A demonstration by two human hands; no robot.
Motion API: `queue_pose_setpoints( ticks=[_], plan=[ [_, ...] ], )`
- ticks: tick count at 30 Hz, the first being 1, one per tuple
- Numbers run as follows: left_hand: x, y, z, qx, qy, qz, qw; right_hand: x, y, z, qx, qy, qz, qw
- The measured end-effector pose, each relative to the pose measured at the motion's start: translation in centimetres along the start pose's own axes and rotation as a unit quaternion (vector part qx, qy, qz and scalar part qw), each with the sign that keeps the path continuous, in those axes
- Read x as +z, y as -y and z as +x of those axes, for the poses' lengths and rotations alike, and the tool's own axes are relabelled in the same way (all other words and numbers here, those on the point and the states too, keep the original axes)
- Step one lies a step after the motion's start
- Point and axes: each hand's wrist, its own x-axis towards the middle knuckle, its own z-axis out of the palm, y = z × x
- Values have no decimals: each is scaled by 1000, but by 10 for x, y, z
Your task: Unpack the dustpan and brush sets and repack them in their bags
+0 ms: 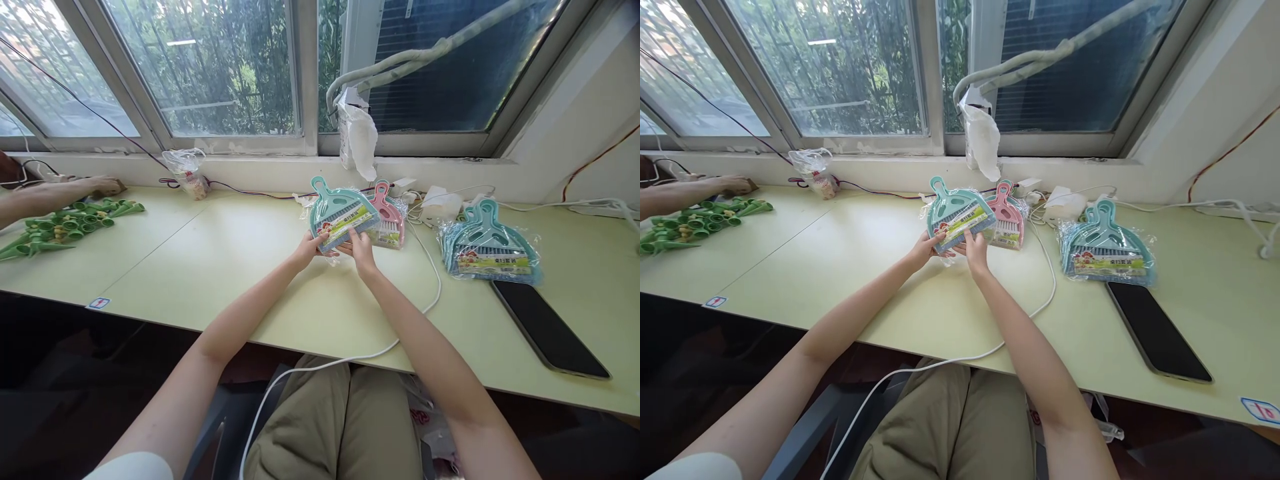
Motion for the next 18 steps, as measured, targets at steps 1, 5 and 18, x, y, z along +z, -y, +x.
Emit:
queue_pose_setpoints(
  ticks=[1,5,18],
  plan=[
    [-3,-1,1,3,-14,-1,1000,-3,3,2,4,9,-31,999],
    [-22,-7,8,19,-77,-3,997,-17,11,5,-98,8,-244,965],
    [-65,-17,5,-86,-3,-33,996,-34,13,0,-452,-27,-620,641]
  ],
)
